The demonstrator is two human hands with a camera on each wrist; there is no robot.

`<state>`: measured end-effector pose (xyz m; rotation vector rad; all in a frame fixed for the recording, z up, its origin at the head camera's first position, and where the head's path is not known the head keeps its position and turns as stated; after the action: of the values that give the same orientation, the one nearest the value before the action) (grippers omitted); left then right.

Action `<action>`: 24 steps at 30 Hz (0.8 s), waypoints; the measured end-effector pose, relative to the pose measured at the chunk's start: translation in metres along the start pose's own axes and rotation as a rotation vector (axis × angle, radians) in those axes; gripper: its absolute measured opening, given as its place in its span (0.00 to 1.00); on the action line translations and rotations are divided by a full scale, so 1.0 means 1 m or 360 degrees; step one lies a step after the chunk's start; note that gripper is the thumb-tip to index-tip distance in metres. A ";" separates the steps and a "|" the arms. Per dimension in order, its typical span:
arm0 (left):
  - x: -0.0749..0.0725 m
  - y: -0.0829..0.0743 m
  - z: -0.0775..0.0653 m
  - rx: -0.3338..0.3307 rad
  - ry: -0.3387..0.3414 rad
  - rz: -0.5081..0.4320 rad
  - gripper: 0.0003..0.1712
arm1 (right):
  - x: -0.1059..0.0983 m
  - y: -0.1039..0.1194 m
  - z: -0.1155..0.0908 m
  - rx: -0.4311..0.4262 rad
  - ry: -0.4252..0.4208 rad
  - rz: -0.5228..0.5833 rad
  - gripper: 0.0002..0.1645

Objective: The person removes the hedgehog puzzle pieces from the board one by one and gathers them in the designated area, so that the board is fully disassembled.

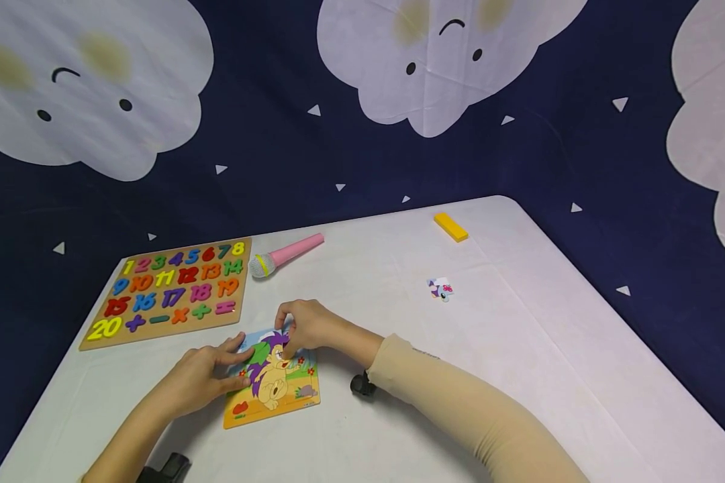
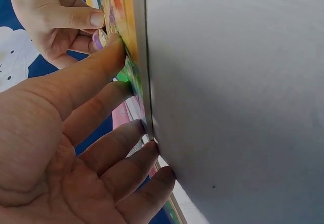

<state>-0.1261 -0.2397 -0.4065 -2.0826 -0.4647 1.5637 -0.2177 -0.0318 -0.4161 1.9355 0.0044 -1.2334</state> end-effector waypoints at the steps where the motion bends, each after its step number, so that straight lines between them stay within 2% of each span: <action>1: 0.000 -0.001 0.000 -0.0003 -0.0004 0.0012 0.32 | 0.000 0.000 0.000 0.0001 -0.0001 -0.0001 0.25; 13: 0.006 -0.016 0.005 -0.0024 -0.0170 0.0179 0.32 | 0.001 -0.002 0.000 -0.0006 -0.0007 -0.0001 0.25; 17: 0.007 -0.022 0.006 -0.0072 -0.0176 0.0207 0.31 | 0.000 -0.002 -0.001 -0.0008 -0.0004 -0.0002 0.25; 24: 0.008 -0.024 0.006 -0.0105 -0.0182 0.0224 0.29 | 0.000 -0.002 -0.001 -0.0009 0.0003 0.0006 0.25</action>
<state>-0.1285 -0.2141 -0.4005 -2.1229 -0.4230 1.7778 -0.2177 -0.0297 -0.4173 1.9312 0.0052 -1.2280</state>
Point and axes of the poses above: each hand's wrist, its own z-axis towards the middle knuckle, its own x-axis out of the palm, y = z × x, the point moved 2 cm from there along z, towards the middle knuckle, and after that the axes turned 10 degrees about -z, right-handed, at the moved point
